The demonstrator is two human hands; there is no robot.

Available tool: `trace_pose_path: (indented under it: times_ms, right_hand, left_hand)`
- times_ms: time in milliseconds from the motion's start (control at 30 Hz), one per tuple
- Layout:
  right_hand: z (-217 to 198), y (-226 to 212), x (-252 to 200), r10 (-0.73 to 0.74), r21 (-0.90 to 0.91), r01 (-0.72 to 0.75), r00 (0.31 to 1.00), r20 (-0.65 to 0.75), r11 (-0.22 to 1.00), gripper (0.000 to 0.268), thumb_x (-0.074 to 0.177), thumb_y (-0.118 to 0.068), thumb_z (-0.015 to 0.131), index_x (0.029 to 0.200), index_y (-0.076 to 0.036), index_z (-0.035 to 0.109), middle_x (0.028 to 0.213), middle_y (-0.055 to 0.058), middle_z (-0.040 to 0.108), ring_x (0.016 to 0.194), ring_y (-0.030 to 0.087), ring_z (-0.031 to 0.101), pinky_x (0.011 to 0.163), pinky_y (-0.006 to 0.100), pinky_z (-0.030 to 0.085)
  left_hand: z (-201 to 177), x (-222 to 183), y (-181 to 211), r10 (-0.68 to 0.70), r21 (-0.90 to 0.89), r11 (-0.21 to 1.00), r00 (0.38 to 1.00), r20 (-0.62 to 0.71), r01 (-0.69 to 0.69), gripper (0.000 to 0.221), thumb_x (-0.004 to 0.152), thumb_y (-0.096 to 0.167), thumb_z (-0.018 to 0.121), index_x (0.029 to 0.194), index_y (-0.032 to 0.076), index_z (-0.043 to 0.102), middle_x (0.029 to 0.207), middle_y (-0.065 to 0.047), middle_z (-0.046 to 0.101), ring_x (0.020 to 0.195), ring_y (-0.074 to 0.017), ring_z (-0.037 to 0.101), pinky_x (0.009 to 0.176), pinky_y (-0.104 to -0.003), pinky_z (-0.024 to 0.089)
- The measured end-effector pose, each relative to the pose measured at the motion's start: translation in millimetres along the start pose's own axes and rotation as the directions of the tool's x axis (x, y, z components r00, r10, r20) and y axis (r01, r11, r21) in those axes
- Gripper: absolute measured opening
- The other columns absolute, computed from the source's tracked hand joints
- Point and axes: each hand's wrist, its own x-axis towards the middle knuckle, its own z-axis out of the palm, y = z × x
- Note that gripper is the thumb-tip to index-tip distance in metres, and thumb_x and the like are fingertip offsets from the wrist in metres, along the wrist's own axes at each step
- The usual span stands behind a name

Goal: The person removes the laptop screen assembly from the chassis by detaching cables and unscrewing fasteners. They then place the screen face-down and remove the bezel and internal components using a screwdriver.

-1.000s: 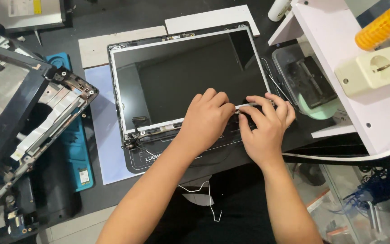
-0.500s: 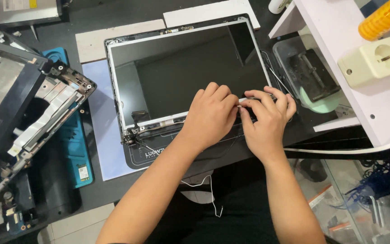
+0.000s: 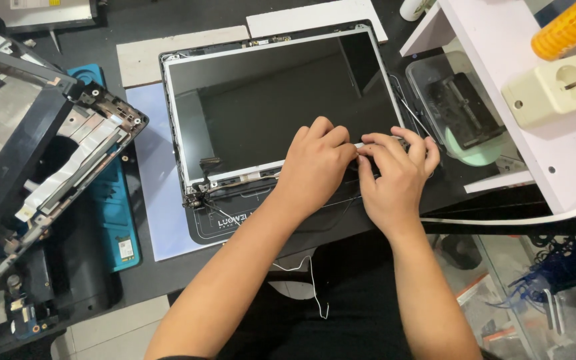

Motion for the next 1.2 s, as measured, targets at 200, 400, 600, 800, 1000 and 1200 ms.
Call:
trace_pose_path:
  times_ms: [200, 400, 600, 800, 1000, 1200]
  right_hand:
    - [-0.4, 0.0, -0.3, 0.016, -0.021, -0.017, 0.999, -0.028, 1.0, 0.004, 0.093, -0.011, 0.075, 0.095, -0.01, 0.072, 0.118, -0.002, 0.074, 0.131, 0.029, 0.055, 0.121, 0.056, 0.023]
    - [-0.7, 1.0, 0.5, 0.017, 0.027, -0.016, 0.999, -0.038, 1.0, 0.004, 0.095, -0.01, 0.073, 0.099, -0.009, 0.074, 0.118, -0.001, 0.074, 0.13, 0.029, 0.056, 0.121, 0.054, 0.023]
    - [0.1, 5.9, -1.9, 0.025, 0.042, -0.022, 0.997, -0.07, 0.999, 0.006, 0.096, -0.009, 0.073, 0.102, -0.009, 0.074, 0.119, 0.002, 0.073, 0.128, 0.029, 0.057, 0.121, 0.051, 0.026]
    - [-4.9, 2.5, -2.3, 0.063, 0.128, -0.047, 0.991, -0.121, 0.991, 0.013, 0.096, -0.008, 0.072, 0.109, -0.009, 0.073, 0.121, 0.002, 0.072, 0.13, 0.029, 0.056, 0.118, 0.044, 0.033]
    - [-10.1, -11.9, 2.7, -0.073, 0.005, 0.073, 0.996, -0.052, 0.997, 0.022, 0.093, -0.01, 0.074, 0.115, -0.013, 0.076, 0.128, 0.001, 0.069, 0.134, 0.031, 0.05, 0.118, 0.05, 0.028]
    - [-6.2, -13.1, 4.1, -0.202, -0.049, 0.207, 0.976, 0.078, 0.977, 0.024, 0.093, -0.015, 0.075, 0.117, -0.018, 0.077, 0.137, 0.004, 0.065, 0.136, 0.033, 0.047, 0.117, 0.055, 0.026]
  left_hand:
    - [-3.7, -2.5, 0.4, -0.017, 0.058, 0.998, 1.0, -0.007, 0.018, 0.003, 0.079, 0.012, 0.075, 0.081, 0.012, 0.074, 0.088, 0.002, 0.06, 0.093, -0.0207, 0.056, 0.077, -0.035, 0.042]
    - [-8.0, -0.9, -0.3, -0.078, -0.03, 0.997, 0.996, -0.032, 0.077, 0.003, 0.085, 0.015, 0.077, 0.084, 0.012, 0.075, 0.085, 0.002, 0.06, 0.089, -0.0208, 0.055, 0.073, -0.037, 0.041]
    - [-11.1, 0.1, -1.8, -0.137, -0.075, 0.988, 0.99, -0.026, 0.135, 0.005, 0.086, 0.015, 0.077, 0.084, 0.012, 0.075, 0.085, 0.001, 0.061, 0.087, -0.0218, 0.056, 0.072, -0.038, 0.042]
    - [-30.7, 7.6, -2.6, -0.17, -0.106, 0.98, 0.985, -0.03, 0.166, 0.005, 0.086, 0.015, 0.077, 0.087, 0.011, 0.076, 0.084, -0.001, 0.064, 0.083, -0.0229, 0.058, 0.07, -0.038, 0.043]
    - [-80.6, 12.4, 2.7, -0.167, -0.327, 0.937, 0.978, -0.125, 0.119, 0.011, 0.095, 0.016, 0.074, 0.102, 0.008, 0.074, 0.098, -0.003, 0.07, 0.092, -0.0239, 0.065, 0.08, -0.037, 0.053]
    - [-142.3, -5.5, 1.4, -0.085, -0.219, 0.974, 0.989, -0.119, 0.057, 0.017, 0.097, 0.016, 0.075, 0.112, 0.009, 0.071, 0.108, -0.003, 0.07, 0.101, -0.0242, 0.064, 0.086, -0.037, 0.049]
